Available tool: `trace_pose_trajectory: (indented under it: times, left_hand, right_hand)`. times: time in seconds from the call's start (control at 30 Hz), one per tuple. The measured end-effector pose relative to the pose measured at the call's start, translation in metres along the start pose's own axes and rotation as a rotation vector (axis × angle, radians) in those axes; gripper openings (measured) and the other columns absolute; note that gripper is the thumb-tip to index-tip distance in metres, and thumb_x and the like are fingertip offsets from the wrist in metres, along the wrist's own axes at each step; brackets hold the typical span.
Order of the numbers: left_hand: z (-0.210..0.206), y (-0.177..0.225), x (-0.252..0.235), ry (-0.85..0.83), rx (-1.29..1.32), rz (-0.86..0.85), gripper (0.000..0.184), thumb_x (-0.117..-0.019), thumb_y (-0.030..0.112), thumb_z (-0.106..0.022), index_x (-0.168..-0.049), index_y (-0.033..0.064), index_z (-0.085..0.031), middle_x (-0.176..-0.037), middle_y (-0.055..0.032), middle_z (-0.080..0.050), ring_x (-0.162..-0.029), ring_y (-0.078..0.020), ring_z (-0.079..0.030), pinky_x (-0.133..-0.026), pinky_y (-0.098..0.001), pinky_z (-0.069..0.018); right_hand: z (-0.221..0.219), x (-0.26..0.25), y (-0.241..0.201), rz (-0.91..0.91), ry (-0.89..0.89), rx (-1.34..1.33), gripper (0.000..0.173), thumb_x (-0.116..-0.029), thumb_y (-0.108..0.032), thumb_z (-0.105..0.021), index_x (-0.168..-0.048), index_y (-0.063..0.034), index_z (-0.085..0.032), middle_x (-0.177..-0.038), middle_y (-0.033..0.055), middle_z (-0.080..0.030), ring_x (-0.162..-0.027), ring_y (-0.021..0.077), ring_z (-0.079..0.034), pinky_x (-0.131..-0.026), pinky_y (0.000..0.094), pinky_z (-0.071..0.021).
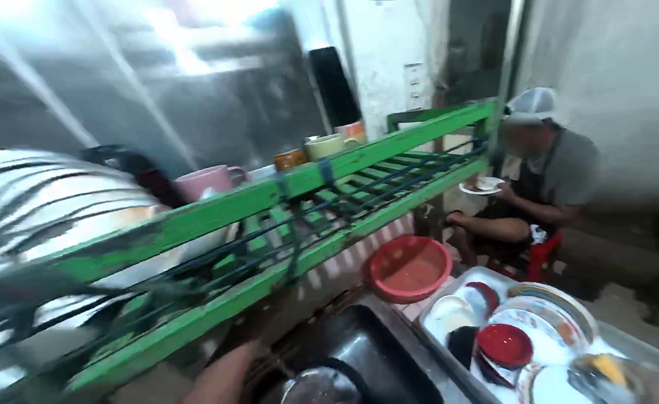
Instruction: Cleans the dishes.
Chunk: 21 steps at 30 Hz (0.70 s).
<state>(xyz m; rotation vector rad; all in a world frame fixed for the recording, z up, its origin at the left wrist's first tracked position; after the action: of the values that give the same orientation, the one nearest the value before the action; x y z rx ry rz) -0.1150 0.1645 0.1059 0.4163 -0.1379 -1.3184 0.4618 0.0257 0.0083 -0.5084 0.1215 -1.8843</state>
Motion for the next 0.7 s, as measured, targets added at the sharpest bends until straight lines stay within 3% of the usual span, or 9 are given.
trace_pose_trajectory:
  times: [0.1, 0.13, 0.2, 0.23, 0.27, 0.33, 0.47, 0.57, 0.7]
  left_hand:
    - [-0.002, -0.021, -0.003, 0.158, 0.206, -0.281, 0.043, -0.1081, 0.024, -0.047, -0.130, -0.0115, -0.059, -0.126, -0.0292, -0.064, -0.115, -0.0304, -0.064, -0.101, -0.0412, -0.0514]
    - [0.009, -0.015, 0.008, 0.130, 0.312, -0.235, 0.042, -0.1090, 0.020, -0.043, -0.130, -0.0132, -0.058, -0.126, -0.0279, -0.063, -0.113, -0.0263, -0.063, -0.100, -0.0391, -0.0493]
    - [0.018, -0.037, 0.002, 0.191, 0.364, -0.264, 0.036, -0.1095, 0.019, -0.041, -0.109, -0.0071, -0.065, -0.100, -0.0138, -0.070, -0.088, -0.0120, -0.067, -0.081, -0.0266, -0.0561]
    - [0.020, -0.067, -0.015, 0.115, 0.341, -0.420, 0.040, -0.1096, 0.019, -0.037, -0.111, -0.0113, -0.064, -0.100, -0.0162, -0.070, -0.088, -0.0140, -0.068, -0.078, -0.0283, -0.0565]
    - [0.023, -0.074, -0.021, 0.080, 0.280, -0.384, 0.043, -0.1096, 0.021, -0.036, -0.117, -0.0120, -0.063, -0.107, -0.0189, -0.069, -0.094, -0.0187, -0.068, -0.084, -0.0337, -0.0560]
    - [0.024, -0.042, -0.019, 0.023, 0.175, -0.122, 0.048, -0.1097, 0.033, -0.042, -0.131, -0.0060, -0.060, -0.126, -0.0194, -0.065, -0.114, -0.0242, -0.063, -0.102, -0.0412, -0.0486]
    - [-0.007, 0.074, 0.020, -0.063, -0.126, -0.310, 0.048, -0.1097, 0.033, -0.043, -0.136, -0.0038, -0.060, -0.134, -0.0290, -0.061, -0.129, -0.0436, -0.057, -0.110, -0.0583, -0.0411]
    - [-0.071, 0.164, 0.086, -0.165, 0.121, -0.738, 0.035, -0.1045, 0.019, -0.052, -0.131, 0.0024, -0.068, -0.139, -0.0169, -0.063, -0.132, -0.0321, -0.058, -0.114, -0.0492, -0.0426]
    - [-0.158, 0.265, 0.153, -0.693, 0.127, -0.686, 0.050, -0.1064, 0.019, -0.048, -0.154, 0.0051, -0.044, -0.154, -0.0167, -0.048, -0.145, -0.0292, -0.044, -0.123, -0.0471, -0.0295]
  right_hand:
    - [-0.002, -0.002, 0.001, -0.031, -0.020, 0.008, 0.048, -0.0947, -0.032, -0.070, -0.131, -0.0017, -0.063, -0.125, 0.0306, -0.065, -0.119, 0.0514, -0.061, -0.096, 0.0722, -0.0464]
    - [-0.001, -0.003, -0.001, -0.051, -0.039, 0.009, 0.048, -0.0952, -0.033, -0.070, -0.132, -0.0030, -0.063, -0.126, 0.0292, -0.065, -0.121, 0.0496, -0.061, -0.098, 0.0707, -0.0462]
    - [0.002, -0.001, -0.006, -0.075, -0.063, 0.009, 0.048, -0.0953, -0.033, -0.069, -0.133, -0.0053, -0.062, -0.129, 0.0267, -0.064, -0.124, 0.0466, -0.060, -0.101, 0.0680, -0.0459]
    - [0.003, -0.002, -0.007, -0.069, -0.061, 0.013, 0.048, -0.0953, -0.034, -0.069, -0.133, -0.0060, -0.063, -0.129, 0.0258, -0.064, -0.124, 0.0456, -0.060, -0.100, 0.0672, -0.0463]
    - [0.003, -0.002, -0.007, -0.057, -0.053, 0.013, 0.047, -0.0953, -0.036, -0.069, -0.132, -0.0065, -0.064, -0.128, 0.0246, -0.065, -0.123, 0.0446, -0.061, -0.100, 0.0665, -0.0470]
    - [0.002, 0.000, -0.006, -0.041, -0.047, 0.001, 0.047, -0.0958, -0.041, -0.068, -0.129, -0.0077, -0.065, -0.127, 0.0223, -0.066, -0.122, 0.0426, -0.061, -0.099, 0.0652, -0.0477]
    - [0.003, 0.006, -0.009, 0.014, -0.131, 0.023, 0.048, -0.0955, -0.036, -0.068, -0.135, -0.0091, -0.061, -0.131, 0.0213, -0.063, -0.123, 0.0429, -0.060, -0.097, 0.0657, -0.0483]
    - [0.000, 0.009, -0.009, 0.124, -0.231, 0.100, 0.063, -0.0912, -0.027, -0.073, -0.146, -0.0066, -0.050, -0.143, 0.0266, -0.053, -0.127, 0.0487, -0.055, -0.094, 0.0707, -0.0478]
    - [-0.010, 0.000, -0.003, 0.279, -0.225, 0.117, 0.061, -0.0886, -0.020, -0.075, -0.143, -0.0065, -0.053, -0.144, 0.0254, -0.052, -0.131, 0.0498, -0.051, -0.093, 0.0718, -0.0489]
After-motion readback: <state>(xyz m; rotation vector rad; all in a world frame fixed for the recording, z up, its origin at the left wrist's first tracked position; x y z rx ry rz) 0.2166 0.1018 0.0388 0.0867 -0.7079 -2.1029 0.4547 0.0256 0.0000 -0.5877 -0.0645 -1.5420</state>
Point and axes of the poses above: each hand's wrist, its own x-axis away from the middle knuckle, its own z-axis out of the back of the hand, y = z × x, the point moved 2 cm from there along -x, towards the middle knuckle
